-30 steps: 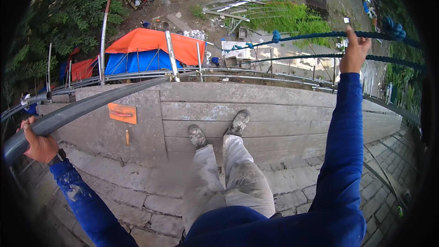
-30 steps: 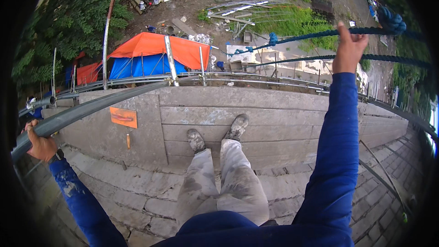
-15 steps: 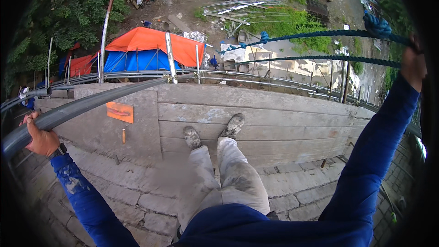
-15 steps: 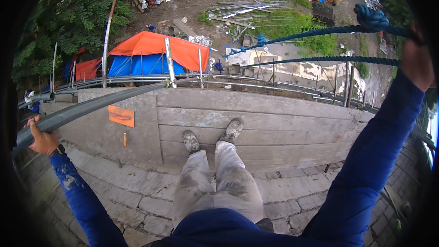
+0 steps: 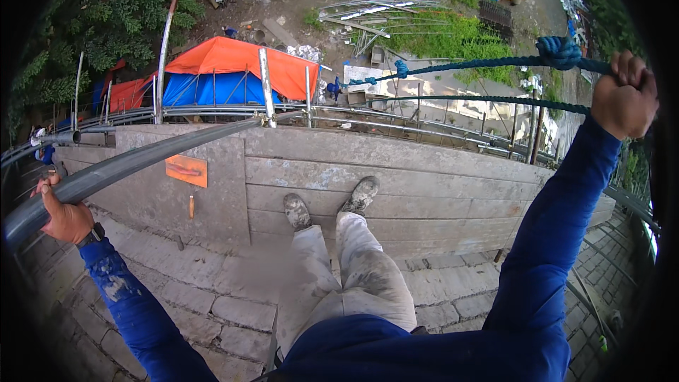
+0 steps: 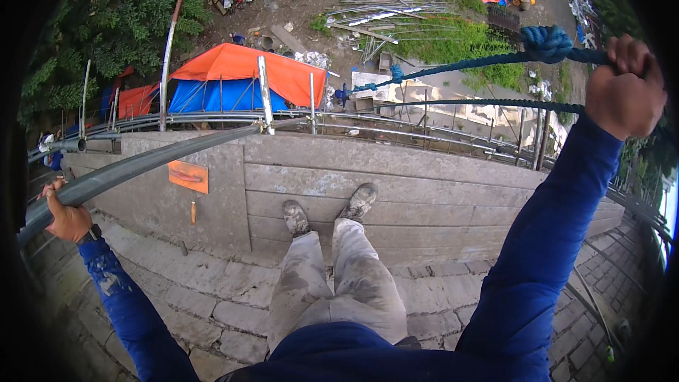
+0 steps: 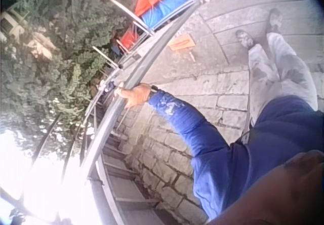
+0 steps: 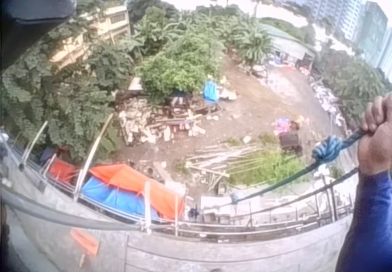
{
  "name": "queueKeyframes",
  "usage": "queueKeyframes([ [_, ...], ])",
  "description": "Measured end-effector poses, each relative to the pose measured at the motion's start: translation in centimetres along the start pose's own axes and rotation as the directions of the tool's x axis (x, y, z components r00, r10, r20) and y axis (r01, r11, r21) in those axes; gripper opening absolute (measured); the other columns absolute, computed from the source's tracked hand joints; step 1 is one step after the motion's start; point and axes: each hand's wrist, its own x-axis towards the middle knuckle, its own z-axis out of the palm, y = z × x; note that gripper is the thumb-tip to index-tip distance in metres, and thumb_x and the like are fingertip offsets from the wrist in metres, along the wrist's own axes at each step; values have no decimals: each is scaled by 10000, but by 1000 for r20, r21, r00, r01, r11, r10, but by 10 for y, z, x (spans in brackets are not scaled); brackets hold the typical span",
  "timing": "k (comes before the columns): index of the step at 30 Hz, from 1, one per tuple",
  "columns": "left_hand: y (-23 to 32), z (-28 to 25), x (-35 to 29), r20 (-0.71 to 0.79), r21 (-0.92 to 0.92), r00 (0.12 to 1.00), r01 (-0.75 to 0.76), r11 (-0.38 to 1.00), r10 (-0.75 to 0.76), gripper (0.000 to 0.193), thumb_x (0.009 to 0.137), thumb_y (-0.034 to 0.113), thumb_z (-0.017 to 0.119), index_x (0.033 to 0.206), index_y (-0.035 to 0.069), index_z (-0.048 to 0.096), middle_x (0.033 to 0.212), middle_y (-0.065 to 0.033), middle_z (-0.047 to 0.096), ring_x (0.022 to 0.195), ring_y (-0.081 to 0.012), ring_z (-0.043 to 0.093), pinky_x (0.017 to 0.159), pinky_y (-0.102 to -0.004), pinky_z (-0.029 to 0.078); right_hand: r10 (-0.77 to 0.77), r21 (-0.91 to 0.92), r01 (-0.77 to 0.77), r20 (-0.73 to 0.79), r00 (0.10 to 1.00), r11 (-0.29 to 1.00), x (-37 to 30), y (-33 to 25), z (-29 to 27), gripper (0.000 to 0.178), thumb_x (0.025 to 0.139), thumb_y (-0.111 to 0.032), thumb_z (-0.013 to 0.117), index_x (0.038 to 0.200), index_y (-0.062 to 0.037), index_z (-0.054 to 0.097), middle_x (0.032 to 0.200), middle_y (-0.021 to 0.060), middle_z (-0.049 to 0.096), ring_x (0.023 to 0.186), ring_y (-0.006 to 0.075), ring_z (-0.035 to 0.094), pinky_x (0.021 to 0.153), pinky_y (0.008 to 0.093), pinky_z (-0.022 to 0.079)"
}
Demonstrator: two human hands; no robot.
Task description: The person pulls a green rope to hoist a bucket and then secures a metal scaffolding pole to the structure using a wire tie. The person is wearing a blue long-sleeved shirt and white pants.
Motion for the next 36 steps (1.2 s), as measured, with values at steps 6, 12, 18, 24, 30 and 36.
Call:
queueKeyframes([
  [6,-4,0,0,-20,11,1000,23,1000,-23,157,935,52,671,1058,18,579,963,-105,649,934,-242,647,925,-428,540,24,35,-22,-58,998,999,-56,38,13,349,992,-177,444,661,-85,384,607,48,375,570,185,346,564,356,310],
  [12,-3,-7,4,49,-35,995,88,995,-87,143,948,71,653,1051,14,570,929,-113,642,935,-264,635,954,-431,520,59,6,-59,-66,996,998,-110,102,12,387,1057,-242,483,709,-88,413,610,38,424,555,156,405,523,327,356],
  [18,-2,-5,3,41,-37,995,96,995,-95,142,948,87,653,1040,26,563,922,-108,635,938,-258,630,952,-444,527,103,-65,-109,-83,991,992,-159,156,1,358,1070,-305,514,804,-88,410,649,22,439,568,129,419,527,312,381],
  [24,0,1,1,-16,-23,999,34,999,-35,157,939,77,658,1055,26,566,935,-105,628,926,-237,628,923,-470,538,224,-24,-227,-93,970,974,-201,211,-4,257,1073,-268,529,901,-89,459,703,26,503,653,140,511,662,316,485],
  [30,4,13,-4,-58,17,998,31,999,-30,159,935,74,663,1057,16,580,922,-99,616,911,-230,614,908,-467,540,265,-180,-281,-109,958,943,-216,257,-2,240,1069,-261,536,935,-65,506,786,52,645,765,155,604,803,338,502],
  [36,0,3,1,-11,-5,1000,12,1000,-12,112,937,68,657,1013,6,602,926,-102,621,898,-236,611,907,-453,535,335,-279,-365,-151,930,888,-210,274,-15,226,1060,-235,519,972,-33,568,899,91,717,864,169,637,891,350,489],
])
